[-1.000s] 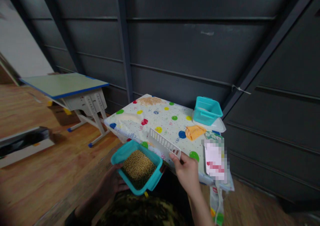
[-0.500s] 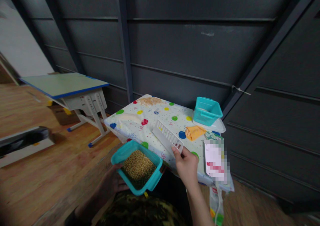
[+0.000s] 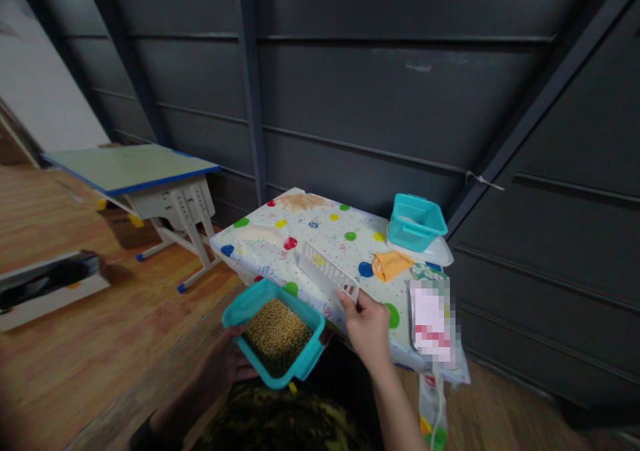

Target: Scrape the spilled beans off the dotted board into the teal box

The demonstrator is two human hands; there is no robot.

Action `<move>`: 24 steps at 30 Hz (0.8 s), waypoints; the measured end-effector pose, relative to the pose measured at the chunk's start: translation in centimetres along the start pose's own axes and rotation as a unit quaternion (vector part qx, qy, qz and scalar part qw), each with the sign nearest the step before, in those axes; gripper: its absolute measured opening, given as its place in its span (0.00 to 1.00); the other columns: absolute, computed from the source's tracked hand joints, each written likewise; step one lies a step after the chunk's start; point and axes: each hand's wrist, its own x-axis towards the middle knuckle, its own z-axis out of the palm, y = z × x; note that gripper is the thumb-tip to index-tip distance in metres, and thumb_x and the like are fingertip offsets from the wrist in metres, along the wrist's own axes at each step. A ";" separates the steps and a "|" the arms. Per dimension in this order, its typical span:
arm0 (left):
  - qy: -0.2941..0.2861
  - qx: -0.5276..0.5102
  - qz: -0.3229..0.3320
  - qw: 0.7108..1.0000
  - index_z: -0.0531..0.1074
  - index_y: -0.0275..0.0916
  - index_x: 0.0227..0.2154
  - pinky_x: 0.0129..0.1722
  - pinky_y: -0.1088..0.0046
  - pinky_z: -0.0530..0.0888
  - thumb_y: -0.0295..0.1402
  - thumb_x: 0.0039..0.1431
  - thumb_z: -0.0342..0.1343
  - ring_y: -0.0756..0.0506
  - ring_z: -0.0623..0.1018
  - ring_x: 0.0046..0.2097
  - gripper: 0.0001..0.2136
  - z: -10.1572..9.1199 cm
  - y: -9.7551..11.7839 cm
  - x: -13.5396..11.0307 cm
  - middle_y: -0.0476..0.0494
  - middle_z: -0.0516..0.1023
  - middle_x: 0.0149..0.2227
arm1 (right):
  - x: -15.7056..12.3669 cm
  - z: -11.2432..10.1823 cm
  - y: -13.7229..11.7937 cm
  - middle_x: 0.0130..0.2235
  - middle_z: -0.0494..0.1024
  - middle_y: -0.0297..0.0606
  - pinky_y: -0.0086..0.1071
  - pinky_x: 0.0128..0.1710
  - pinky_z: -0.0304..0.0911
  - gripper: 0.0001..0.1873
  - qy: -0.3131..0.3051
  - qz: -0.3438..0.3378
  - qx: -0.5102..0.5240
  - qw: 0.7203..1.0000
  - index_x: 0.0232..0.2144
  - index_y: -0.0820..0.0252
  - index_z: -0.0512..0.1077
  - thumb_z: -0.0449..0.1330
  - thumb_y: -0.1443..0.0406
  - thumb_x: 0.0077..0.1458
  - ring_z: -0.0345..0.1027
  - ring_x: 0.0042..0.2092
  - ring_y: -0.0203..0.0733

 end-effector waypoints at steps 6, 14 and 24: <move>0.027 0.034 -0.007 0.999 0.68 0.33 0.59 0.36 0.57 0.85 0.39 0.69 0.52 0.35 0.86 0.31 0.20 0.4 0.3 -0.4 0.40 0.83 0.29 | 0.0 -0.1 -0.2 0.19 0.75 0.37 0.32 0.25 0.56 0.30 -0.006 -0.005 0.000 1.000 0.24 0.61 0.82 0.61 0.42 0.58 0.63 0.22 0.41; 0.027 0.035 0.005 0.999 0.67 0.36 0.61 0.47 0.49 0.84 0.39 0.67 0.55 0.30 0.88 0.38 0.23 -0.1 0.0 0.2 0.39 0.82 0.30 | -0.7 0.1 -0.8 0.18 0.71 0.33 0.33 0.25 0.58 0.27 -0.029 -0.017 0.034 0.999 0.23 0.59 0.81 0.62 0.44 0.59 0.61 0.23 0.40; 0.016 0.022 0.001 1.000 0.70 0.36 0.53 0.42 0.53 0.86 0.41 0.66 0.56 0.36 0.85 0.32 0.18 -0.3 -0.1 0.4 0.41 0.79 0.32 | -1.6 -0.4 -0.9 0.18 0.69 0.32 0.32 0.24 0.57 0.25 -0.076 -0.034 0.065 0.994 0.20 0.58 0.78 0.64 0.48 0.59 0.58 0.23 0.38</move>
